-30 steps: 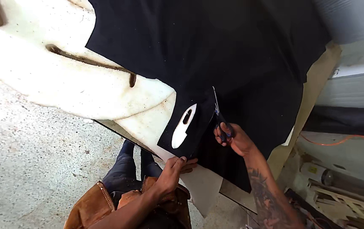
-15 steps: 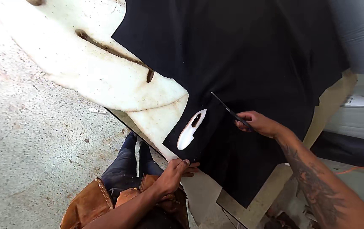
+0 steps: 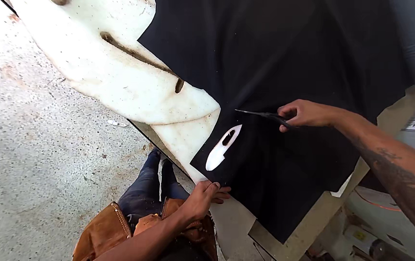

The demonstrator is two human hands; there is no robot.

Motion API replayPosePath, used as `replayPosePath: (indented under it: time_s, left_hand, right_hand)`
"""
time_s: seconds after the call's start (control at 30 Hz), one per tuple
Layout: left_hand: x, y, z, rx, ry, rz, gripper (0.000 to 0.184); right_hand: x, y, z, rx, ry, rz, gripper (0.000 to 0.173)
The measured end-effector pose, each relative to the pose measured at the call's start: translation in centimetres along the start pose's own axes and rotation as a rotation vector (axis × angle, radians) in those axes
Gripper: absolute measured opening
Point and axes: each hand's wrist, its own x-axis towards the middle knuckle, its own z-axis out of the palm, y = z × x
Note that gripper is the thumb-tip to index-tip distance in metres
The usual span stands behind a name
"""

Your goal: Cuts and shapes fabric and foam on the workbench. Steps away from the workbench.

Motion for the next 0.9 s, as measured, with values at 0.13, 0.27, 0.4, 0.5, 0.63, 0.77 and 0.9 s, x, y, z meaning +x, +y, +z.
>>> replayPosePath:
  time_s: [0.13, 0.27, 0.4, 0.5, 0.63, 0.77, 0.9]
  left_hand:
    - [0.2, 0.0, -0.1, -0.008, 0.005, 0.0, 0.042]
    - [0.1, -0.1, -0.1, -0.014, 0.011, -0.004, 0.041]
    - [0.4, -0.6, -0.1, -0.003, 0.011, 0.007, 0.041]
    - [0.3, -0.8, -0.3, -0.001, 0.016, -0.002, 0.043]
    - [0.5, -0.6, -0.3, -0.01, 0.011, -0.015, 0.042]
    - [0.2, 0.1, -0.7, -0.018, 0.011, -0.078, 0.043]
    - [-1.4, 1.9, -1.7, 0.312, 0.027, -0.106, 0.048]
  right_hand:
    - [1.1, 0.3, -1.5, -0.036, -0.022, -0.062, 0.033]
    - [2.6, -2.0, -1.8, -0.139, -0.039, -0.074, 0.045]
    - [3.8, -3.7, -2.5, -0.181, -0.015, -0.176, 0.035]
    - [4.6, -3.7, -3.2, -0.242, -0.011, -0.218, 0.032]
    - [5.9, -6.2, -3.1, -0.331, -0.032, -0.228, 0.045]
    - [8.2, -7.9, -2.7, -0.466, -0.035, -0.358, 0.035]
    - [8.7, -7.1, -2.9, -0.508, 0.017, -0.481, 0.03]
